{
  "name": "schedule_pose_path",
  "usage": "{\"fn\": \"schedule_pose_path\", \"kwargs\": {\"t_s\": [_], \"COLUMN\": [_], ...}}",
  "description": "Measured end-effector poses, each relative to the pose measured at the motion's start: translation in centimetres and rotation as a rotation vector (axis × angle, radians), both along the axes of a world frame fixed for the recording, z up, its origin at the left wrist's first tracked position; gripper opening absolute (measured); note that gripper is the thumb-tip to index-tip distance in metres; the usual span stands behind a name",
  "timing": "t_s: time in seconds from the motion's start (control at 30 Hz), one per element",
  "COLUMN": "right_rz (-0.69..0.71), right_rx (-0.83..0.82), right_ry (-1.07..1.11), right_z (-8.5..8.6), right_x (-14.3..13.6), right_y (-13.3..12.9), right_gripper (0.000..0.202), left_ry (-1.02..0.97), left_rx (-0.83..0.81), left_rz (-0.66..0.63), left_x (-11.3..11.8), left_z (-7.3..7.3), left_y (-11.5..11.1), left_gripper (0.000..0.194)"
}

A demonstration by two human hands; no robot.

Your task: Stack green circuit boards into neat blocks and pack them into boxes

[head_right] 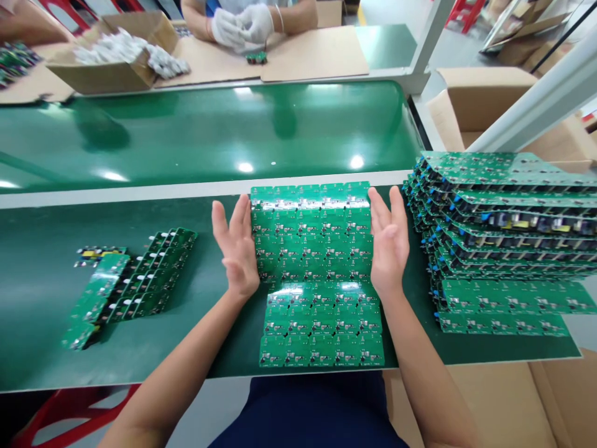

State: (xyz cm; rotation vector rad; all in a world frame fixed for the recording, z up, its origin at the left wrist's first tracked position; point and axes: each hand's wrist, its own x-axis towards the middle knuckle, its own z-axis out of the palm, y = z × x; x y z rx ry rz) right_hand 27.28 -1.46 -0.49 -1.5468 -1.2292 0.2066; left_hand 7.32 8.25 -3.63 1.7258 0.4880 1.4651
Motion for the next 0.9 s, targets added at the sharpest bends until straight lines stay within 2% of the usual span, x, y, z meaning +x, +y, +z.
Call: {"fn": "schedule_pose_path", "kwargs": {"t_s": [0.13, 0.3, 0.47, 0.63, 0.7, 0.77, 0.83, 0.9], "right_rz": [-0.011, -0.02, -0.045, -0.051, -0.032, -0.029, -0.075, -0.158], "right_rx": [-0.111, -0.172, -0.285, -0.333, -0.331, -0.316, -0.276, -0.252], "right_ry": [0.03, 0.152, 0.089, 0.022, 0.03, 0.002, -0.076, -0.164], "right_z": [-1.2, -2.7, -3.0, -3.0, -2.8, -2.2, -1.2, -0.2], "right_x": [1.1, 2.3, 2.2, 2.3, 2.3, 2.0, 1.2, 0.1], "right_y": [1.1, 1.4, 0.9, 0.2, -0.3, -1.4, -3.7, -7.1], "right_gripper": [0.059, 0.058, 0.066, 0.067, 0.065, 0.059, 0.051, 0.041], "left_ry": [0.044, 0.185, 0.307, 0.374, 0.413, 0.473, 0.562, 0.66], "left_rx": [-0.102, -0.192, -0.259, -0.295, -0.287, -0.268, -0.246, -0.237], "left_rz": [-0.031, -0.108, -0.136, -0.094, -0.051, 0.0, 0.06, 0.118], "left_x": [0.5, 0.7, 0.4, 0.0, -0.2, -1.0, -2.5, -4.8], "left_z": [-1.2, -2.5, -2.8, -2.8, -2.4, -1.4, 0.1, 1.6], "left_y": [0.9, 0.6, 0.3, 0.2, 0.2, -0.2, -1.3, -3.3], "left_gripper": [0.066, 0.068, 0.066, 0.067, 0.066, 0.063, 0.052, 0.036]}}
